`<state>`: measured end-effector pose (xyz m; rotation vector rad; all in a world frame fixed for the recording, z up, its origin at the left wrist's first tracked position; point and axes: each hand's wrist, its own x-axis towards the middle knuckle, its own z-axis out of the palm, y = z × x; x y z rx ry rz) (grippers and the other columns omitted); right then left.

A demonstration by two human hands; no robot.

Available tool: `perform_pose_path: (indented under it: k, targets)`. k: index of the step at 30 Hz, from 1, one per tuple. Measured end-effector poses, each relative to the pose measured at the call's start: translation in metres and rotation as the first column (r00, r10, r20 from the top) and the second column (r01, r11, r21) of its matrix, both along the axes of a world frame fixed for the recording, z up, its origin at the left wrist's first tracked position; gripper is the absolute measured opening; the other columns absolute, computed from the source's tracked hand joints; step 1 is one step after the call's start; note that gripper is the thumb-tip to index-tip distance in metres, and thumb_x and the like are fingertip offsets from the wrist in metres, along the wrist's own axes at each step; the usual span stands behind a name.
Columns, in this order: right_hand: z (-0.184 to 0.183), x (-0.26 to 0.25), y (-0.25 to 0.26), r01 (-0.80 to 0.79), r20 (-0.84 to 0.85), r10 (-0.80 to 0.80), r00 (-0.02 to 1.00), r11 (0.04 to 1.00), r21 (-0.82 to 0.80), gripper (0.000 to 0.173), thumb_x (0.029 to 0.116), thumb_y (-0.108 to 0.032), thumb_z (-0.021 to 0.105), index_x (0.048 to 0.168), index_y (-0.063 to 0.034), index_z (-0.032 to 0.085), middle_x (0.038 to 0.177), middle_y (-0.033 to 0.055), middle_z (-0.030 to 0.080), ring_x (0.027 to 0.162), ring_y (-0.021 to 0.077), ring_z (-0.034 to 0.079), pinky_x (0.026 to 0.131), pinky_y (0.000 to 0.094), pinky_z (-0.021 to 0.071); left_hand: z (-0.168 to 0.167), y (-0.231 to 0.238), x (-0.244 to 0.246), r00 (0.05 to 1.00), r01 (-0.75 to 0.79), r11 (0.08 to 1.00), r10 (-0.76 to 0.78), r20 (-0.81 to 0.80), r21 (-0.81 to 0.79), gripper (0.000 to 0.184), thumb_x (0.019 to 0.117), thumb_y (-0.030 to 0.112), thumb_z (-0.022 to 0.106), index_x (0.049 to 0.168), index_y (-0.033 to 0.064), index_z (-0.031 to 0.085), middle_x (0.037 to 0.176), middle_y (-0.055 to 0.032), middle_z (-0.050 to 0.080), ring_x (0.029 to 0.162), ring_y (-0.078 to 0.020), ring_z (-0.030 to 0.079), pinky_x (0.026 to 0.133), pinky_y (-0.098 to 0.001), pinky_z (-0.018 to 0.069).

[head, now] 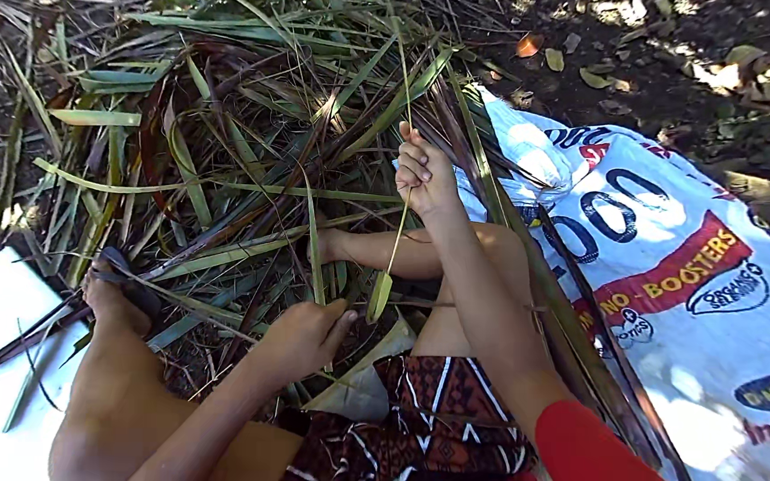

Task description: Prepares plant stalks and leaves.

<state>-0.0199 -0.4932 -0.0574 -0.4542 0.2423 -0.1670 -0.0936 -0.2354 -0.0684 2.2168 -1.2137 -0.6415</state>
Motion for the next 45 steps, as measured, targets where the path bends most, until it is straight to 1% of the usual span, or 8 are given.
perform_pose_path:
  k: [5,8,14,24,28,32,36,45]
  targets:
    - [-0.009,0.019,-0.042,0.25,-0.026,-0.254,0.967,0.961,-0.116,0.03,0.1115,-0.015,0.027,0.1,-0.011,0.054,0.053,-0.0134,0.041,0.039,-0.0062,0.035,0.04,0.0083,0.0329,0.004,0.014,-0.026,0.974,0.226,0.948,-0.219,-0.055,0.226,0.037,0.1059,0.03,0.05,0.09,0.0011,0.068,0.066,-0.0187,0.062,0.065,-0.0417,0.068,0.057,-0.0602,0.0518]
    - [-0.006,0.019,-0.074,0.382,0.049,-0.379,0.924,0.908,-0.174,0.031,0.1132,-0.02,0.026,0.101,-0.0118,0.053,0.051,-0.0132,0.039,0.037,-0.0055,0.034,0.039,0.0084,0.0324,0.016,0.032,0.0,0.999,0.043,0.937,-0.03,-0.042,0.347,0.042,0.1092,0.031,0.043,0.099,-0.0016,0.068,0.073,-0.0232,0.065,0.074,-0.0466,0.068,0.066,-0.0642,0.0514]
    - [0.024,0.005,-0.014,0.284,0.08,-0.274,0.959,0.938,-0.197,0.033,0.1139,-0.023,0.025,0.105,-0.0115,0.054,0.05,-0.0135,0.039,0.035,-0.0047,0.033,0.037,0.0098,0.0324,0.011,0.016,0.026,0.957,-0.225,0.952,0.255,0.137,-0.206,0.045,0.1095,0.034,0.034,0.087,0.0044,0.06,0.058,-0.0018,0.045,0.051,-0.0145,0.05,0.049,-0.0333,0.0432]
    - [0.01,-0.002,0.049,-0.118,0.278,0.021,0.96,0.933,0.34,0.031,0.1121,-0.019,0.026,0.104,-0.0068,0.053,0.053,-0.0106,0.045,0.037,-0.0048,0.039,0.04,0.0079,0.0366,0.007,-0.029,0.012,0.99,-0.077,0.951,0.039,-0.133,-0.299,0.039,0.1102,0.027,0.036,0.086,0.0038,0.057,0.061,0.0039,0.038,0.052,-0.0026,0.039,0.051,-0.0189,0.0352]
    - [0.006,-0.002,0.025,-0.159,0.305,0.04,0.952,0.912,0.379,0.031,0.11,-0.015,0.027,0.103,-0.0053,0.055,0.058,-0.009,0.051,0.041,-0.0058,0.044,0.043,0.007,0.0396,0.006,-0.018,-0.012,0.971,0.159,0.987,-0.162,-0.176,-0.027,0.039,0.1093,0.027,0.043,0.094,-0.0014,0.064,0.062,-0.013,0.055,0.056,-0.0289,0.06,0.053,-0.0461,0.0499]
    - [0.008,0.009,-0.065,0.176,0.356,-0.256,0.899,0.954,0.243,0.037,0.1094,-0.013,0.017,0.103,-0.0027,0.052,0.055,-0.0082,0.048,0.041,-0.0054,0.042,0.042,0.0075,0.0374,0.005,0.004,-0.029,0.871,0.412,0.846,-0.256,-0.419,0.338,0.04,0.1105,0.03,0.042,0.108,-0.002,0.066,0.083,-0.0247,0.066,0.085,-0.0471,0.067,0.073,-0.066,0.0507]
    - [0.018,-0.006,-0.068,0.29,0.392,-0.297,0.871,0.954,0.077,0.036,0.1114,-0.016,0.016,0.101,-0.0058,0.049,0.052,-0.0089,0.045,0.039,-0.0045,0.041,0.04,0.0086,0.0378,-0.001,0.023,-0.013,0.96,0.16,0.985,-0.172,-0.221,-0.071,0.043,0.1089,0.033,0.039,0.082,0.005,0.057,0.054,-0.0047,0.041,0.047,-0.0207,0.046,0.044,-0.0375,0.0382]
    - [0.013,-0.008,0.011,0.157,0.188,-0.175,0.966,0.982,0.109,0.036,0.1132,-0.021,0.022,0.103,-0.0038,0.052,0.049,-0.0093,0.043,0.036,-0.0038,0.039,0.038,0.0093,0.0364,-0.002,-0.015,-0.011,0.994,-0.061,0.893,0.012,-0.111,-0.446,0.039,0.1106,0.027,0.039,0.093,0.0026,0.064,0.069,-0.0013,0.053,0.063,-0.0047,0.052,0.06,-0.0197,0.0453]
